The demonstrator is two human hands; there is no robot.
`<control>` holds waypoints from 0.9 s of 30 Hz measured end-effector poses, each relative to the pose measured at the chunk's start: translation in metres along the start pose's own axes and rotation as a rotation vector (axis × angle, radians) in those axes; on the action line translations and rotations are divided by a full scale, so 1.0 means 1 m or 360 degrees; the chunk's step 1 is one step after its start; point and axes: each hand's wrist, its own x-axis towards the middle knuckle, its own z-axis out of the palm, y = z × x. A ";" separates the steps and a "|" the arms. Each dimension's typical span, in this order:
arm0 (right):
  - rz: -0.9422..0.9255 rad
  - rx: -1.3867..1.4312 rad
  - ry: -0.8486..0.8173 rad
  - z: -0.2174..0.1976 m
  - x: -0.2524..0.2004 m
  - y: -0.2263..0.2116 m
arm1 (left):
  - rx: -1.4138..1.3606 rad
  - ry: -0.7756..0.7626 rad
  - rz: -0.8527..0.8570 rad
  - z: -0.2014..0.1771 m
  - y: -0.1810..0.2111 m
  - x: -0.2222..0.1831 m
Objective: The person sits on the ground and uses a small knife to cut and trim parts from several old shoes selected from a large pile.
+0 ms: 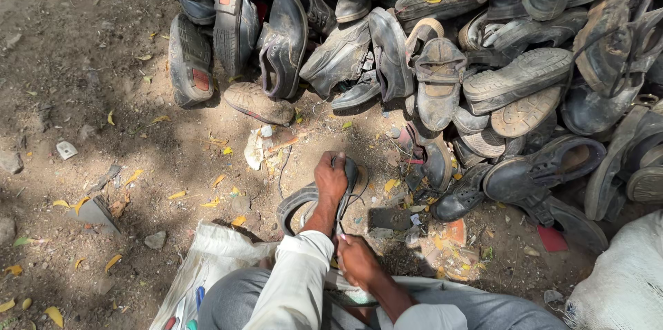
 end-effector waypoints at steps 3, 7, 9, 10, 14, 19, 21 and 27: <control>0.0167 0.0039 0.0073 0.009 -0.014 0.011 | -0.0015 0.0020 -0.0013 0.001 0.008 0.007; 0.0194 0.0079 0.0214 0.008 0.024 0.020 | -0.0021 0.0045 -0.0040 0.004 0.006 -0.001; 0.0185 0.0199 0.0221 0.012 0.039 0.024 | -0.0064 0.0041 -0.0036 0.002 0.006 0.002; 0.0062 0.0147 0.0202 0.015 0.037 0.030 | -0.0085 0.0039 -0.0037 0.001 0.005 0.002; 0.0013 -0.0117 0.0230 0.017 0.012 0.032 | -0.0145 0.0090 -0.0080 0.004 0.006 0.007; -0.0219 0.0021 0.0073 0.017 0.017 0.031 | -0.0211 0.0148 -0.0038 0.006 -0.001 0.003; -0.0584 -0.0109 -0.0011 0.019 0.027 0.042 | -0.0166 0.0123 -0.0024 0.005 -0.005 0.006; 0.0086 -0.0010 0.0269 0.023 0.022 0.066 | -0.0179 0.0209 -0.0018 0.010 -0.004 0.010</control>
